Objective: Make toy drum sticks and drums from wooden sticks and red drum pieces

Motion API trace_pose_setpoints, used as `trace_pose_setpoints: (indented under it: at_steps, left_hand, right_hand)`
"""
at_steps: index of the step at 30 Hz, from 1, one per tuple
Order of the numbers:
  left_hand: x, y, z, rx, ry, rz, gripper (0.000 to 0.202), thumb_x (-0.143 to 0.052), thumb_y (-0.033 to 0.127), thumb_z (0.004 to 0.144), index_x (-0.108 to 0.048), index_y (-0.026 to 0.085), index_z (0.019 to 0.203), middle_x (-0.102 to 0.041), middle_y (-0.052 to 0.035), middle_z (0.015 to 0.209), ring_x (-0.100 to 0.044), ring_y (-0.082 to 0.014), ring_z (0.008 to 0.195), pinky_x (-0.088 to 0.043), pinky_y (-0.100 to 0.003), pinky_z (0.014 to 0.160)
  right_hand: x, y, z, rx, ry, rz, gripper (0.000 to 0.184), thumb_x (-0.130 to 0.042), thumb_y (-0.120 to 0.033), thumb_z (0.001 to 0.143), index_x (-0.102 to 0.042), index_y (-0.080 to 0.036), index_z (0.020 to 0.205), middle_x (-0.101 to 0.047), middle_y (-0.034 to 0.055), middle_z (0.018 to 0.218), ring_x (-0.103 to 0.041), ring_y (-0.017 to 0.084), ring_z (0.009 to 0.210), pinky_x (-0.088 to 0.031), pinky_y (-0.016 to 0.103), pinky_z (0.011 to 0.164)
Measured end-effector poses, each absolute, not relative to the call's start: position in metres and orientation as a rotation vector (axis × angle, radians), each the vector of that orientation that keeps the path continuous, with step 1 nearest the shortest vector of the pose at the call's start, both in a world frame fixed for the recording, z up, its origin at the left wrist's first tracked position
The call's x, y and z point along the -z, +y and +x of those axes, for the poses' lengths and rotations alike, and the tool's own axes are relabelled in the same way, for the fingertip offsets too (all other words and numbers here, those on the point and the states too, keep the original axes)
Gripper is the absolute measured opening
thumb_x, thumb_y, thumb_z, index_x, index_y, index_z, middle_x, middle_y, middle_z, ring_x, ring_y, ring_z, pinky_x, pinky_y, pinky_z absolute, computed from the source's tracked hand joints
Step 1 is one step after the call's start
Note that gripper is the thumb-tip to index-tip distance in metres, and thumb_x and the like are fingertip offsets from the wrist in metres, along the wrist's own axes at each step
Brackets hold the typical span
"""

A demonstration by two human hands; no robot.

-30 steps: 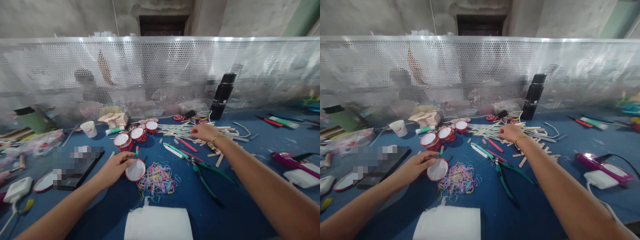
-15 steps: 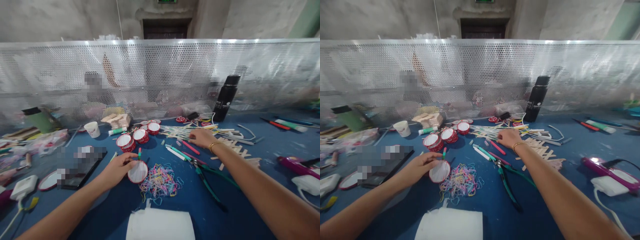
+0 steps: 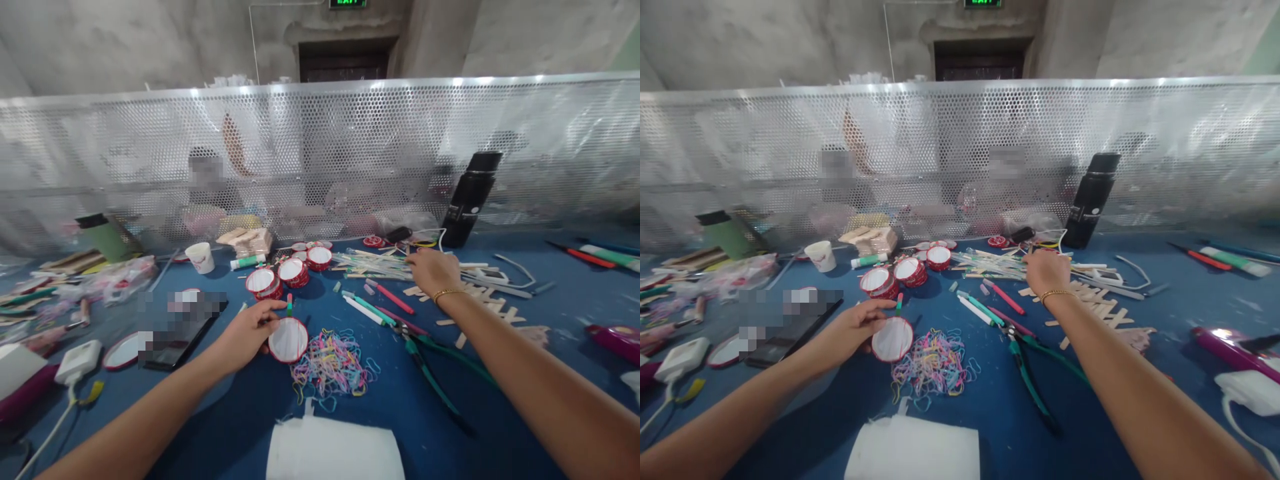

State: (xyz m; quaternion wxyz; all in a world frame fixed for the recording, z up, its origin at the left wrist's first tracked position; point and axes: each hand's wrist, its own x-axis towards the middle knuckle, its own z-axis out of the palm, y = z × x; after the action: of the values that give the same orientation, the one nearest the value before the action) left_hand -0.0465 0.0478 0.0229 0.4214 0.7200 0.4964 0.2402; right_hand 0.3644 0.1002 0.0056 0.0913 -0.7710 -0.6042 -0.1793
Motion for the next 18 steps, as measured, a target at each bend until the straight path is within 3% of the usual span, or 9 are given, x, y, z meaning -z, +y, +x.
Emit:
trace_pose_setpoints:
  at_steps: [4,7,10,13,18]
  left_hand:
    - [-0.023,0.047,-0.047,-0.598,1.241,1.826,0.043,-0.052,0.032,0.083,-0.053,0.018,0.124,-0.057,-0.0026,0.088,-0.051,-0.0117,0.064,-0.043,-0.022,0.053]
    - [-0.022,0.048,-0.047,-0.610,1.241,1.860,0.042,-0.052,0.033,0.083,-0.055,0.019,0.124,-0.059,-0.0026,0.088,-0.048,-0.0108,0.062,-0.040,-0.022,0.052]
    - [-0.021,0.048,-0.047,-0.602,1.237,1.869,0.042,-0.052,0.032,0.084,-0.056,0.018,0.123,-0.059,-0.0014,0.084,-0.046,-0.0103,0.059,-0.038,-0.022,0.052]
    - [-0.021,0.048,-0.047,-0.593,1.243,1.867,0.043,-0.052,0.031,0.083,-0.057,0.017,0.123,-0.057,-0.0006,0.081,-0.047,-0.0111,0.059,-0.037,-0.023,0.053]
    - [-0.020,0.049,-0.048,-0.595,1.236,1.903,0.044,-0.051,0.031,0.083,-0.056,0.017,0.124,-0.059,-0.0020,0.085,-0.048,-0.0122,0.062,-0.038,-0.024,0.055]
  right_hand:
    - [0.002,0.103,0.358,0.533,-1.919,-2.122,0.040,-0.050,-0.026,0.090,-0.064,-0.025,0.127,-0.063,0.0102,0.132,-0.056,0.029,0.119,-0.041,0.044,0.098]
    - [0.005,0.108,0.345,0.505,-2.128,-1.956,0.036,-0.048,-0.023,0.093,-0.067,-0.030,0.122,-0.063,0.0028,0.133,-0.054,0.021,0.121,-0.039,0.035,0.103]
    - [0.002,0.119,0.331,0.488,-2.307,-1.859,0.031,-0.048,-0.020,0.095,-0.071,-0.032,0.112,-0.068,-0.0006,0.122,-0.057,0.017,0.114,-0.042,0.032,0.101]
    - [-0.004,0.137,0.322,0.500,-2.397,-1.875,0.023,-0.055,-0.028,0.095,-0.067,-0.025,0.114,-0.066,0.0038,0.119,-0.060,0.020,0.108,-0.048,0.040,0.096]
    - [-0.013,0.161,0.315,0.611,-2.305,-2.029,0.033,-0.058,-0.036,0.094,-0.058,-0.019,0.122,-0.060,0.0091,0.125,-0.062,0.022,0.106,-0.054,0.044,0.089]
